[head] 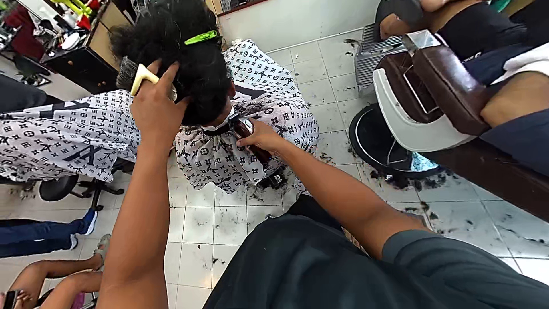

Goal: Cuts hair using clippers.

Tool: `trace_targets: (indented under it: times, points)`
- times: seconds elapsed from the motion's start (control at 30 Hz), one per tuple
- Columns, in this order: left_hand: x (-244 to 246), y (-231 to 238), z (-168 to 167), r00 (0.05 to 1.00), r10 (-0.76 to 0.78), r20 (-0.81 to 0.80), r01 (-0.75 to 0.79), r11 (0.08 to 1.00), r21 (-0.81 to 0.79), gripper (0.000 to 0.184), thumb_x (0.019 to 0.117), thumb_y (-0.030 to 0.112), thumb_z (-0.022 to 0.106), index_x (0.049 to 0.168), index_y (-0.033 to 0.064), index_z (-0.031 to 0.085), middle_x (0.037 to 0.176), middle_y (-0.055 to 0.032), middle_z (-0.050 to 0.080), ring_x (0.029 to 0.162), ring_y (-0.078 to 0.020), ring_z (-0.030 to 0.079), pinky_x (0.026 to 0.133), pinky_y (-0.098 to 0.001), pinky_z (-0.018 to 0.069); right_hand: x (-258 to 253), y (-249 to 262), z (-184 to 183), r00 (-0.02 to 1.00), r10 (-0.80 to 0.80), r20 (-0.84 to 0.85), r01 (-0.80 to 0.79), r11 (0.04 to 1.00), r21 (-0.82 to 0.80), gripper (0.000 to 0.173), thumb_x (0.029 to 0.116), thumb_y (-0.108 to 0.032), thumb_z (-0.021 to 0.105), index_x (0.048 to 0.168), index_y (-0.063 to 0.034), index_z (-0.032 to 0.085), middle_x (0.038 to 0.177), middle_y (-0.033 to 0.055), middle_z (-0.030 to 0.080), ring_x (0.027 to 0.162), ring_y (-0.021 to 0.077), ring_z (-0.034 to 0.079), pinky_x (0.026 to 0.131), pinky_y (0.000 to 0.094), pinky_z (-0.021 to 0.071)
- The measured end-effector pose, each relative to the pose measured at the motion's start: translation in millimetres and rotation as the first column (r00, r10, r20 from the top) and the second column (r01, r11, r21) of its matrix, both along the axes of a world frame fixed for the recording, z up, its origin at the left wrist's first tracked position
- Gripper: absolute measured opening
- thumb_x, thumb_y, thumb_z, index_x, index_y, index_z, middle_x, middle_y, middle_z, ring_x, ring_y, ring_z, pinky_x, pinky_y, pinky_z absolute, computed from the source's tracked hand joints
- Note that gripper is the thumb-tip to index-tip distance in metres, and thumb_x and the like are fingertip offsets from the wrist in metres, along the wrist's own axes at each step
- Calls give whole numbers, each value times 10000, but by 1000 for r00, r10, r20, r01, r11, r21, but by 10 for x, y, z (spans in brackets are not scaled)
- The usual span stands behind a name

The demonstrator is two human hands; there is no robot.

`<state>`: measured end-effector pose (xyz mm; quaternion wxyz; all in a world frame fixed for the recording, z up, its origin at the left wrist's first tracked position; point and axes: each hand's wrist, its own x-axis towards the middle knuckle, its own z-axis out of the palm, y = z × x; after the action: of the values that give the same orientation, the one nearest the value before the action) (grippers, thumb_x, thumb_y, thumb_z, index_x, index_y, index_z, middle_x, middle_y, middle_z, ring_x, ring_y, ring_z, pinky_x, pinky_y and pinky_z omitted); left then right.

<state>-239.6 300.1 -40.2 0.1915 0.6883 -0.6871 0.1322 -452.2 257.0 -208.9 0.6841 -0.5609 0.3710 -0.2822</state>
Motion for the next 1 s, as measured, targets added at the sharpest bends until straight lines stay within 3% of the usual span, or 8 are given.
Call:
trace_targets:
  times: [0.13,0.27,0.33,0.7,0.77,0.87,0.93,1.0]
  points:
    - [-50,20,1,998,57,0,-57,998,3,630,879,204,760,1479,209,567,1567,-149,474,1291,-464,562,945,-700,451,71,-115,16,986,8,-166,-32,989,-142,607,843,-245,853,1319,-13,557,984,170,685,711,230,685,695,430,606]
    - [-100,39,3,994,111,-5,-111,994,3,643,867,176,762,1479,206,567,1562,-154,480,1283,-465,570,936,-700,454,61,-190,64,972,31,-232,-66,987,-146,589,1016,-535,570,1240,9,602,1003,188,670,876,290,671,819,519,548]
    - [-135,52,19,990,141,-5,-141,990,28,649,873,161,755,1489,204,555,1570,-156,469,1292,-474,559,939,-711,450,68,-213,73,963,35,-267,-78,985,-152,569,1075,-512,438,1219,9,612,1034,204,666,949,323,668,867,547,526]
    - [-294,160,-5,974,222,37,-221,975,-25,625,882,180,740,1481,180,562,1562,-172,478,1329,-462,541,991,-686,444,-49,-329,29,970,181,-164,-216,948,-234,489,1101,-413,427,1311,4,575,1111,210,672,1021,309,669,927,525,520]
    - [-301,368,-26,988,152,-8,-151,972,-178,560,953,261,709,1478,135,560,1533,-180,509,1345,-371,556,1072,-570,454,-278,-340,-3,958,275,-77,-285,937,-204,471,1103,-391,428,1327,-16,606,1154,192,678,1028,269,673,935,496,533]
    - [-392,752,-412,963,-33,-266,-113,851,-513,387,1052,231,589,1377,20,583,1316,-94,633,1027,-117,652,861,-304,560,-769,-261,-191,950,208,232,-222,974,36,447,1098,-403,390,1314,-70,595,1015,87,688,811,158,678,738,358,600]
    - [-641,913,-842,882,6,-470,-191,919,-345,357,1060,244,540,1319,1,579,1133,-37,662,860,-38,634,726,-263,562,-1031,-246,-327,899,51,435,-185,944,272,508,1091,-488,289,1323,-105,530,1011,65,683,821,161,679,750,345,602]
    - [-817,853,-1103,830,49,-555,12,994,105,364,990,230,656,1232,-42,670,1004,-155,722,801,-167,670,734,-402,567,-1232,-331,-332,920,-6,393,-156,913,378,602,1095,-531,166,1312,-98,523,957,58,666,763,153,660,699,308,586]
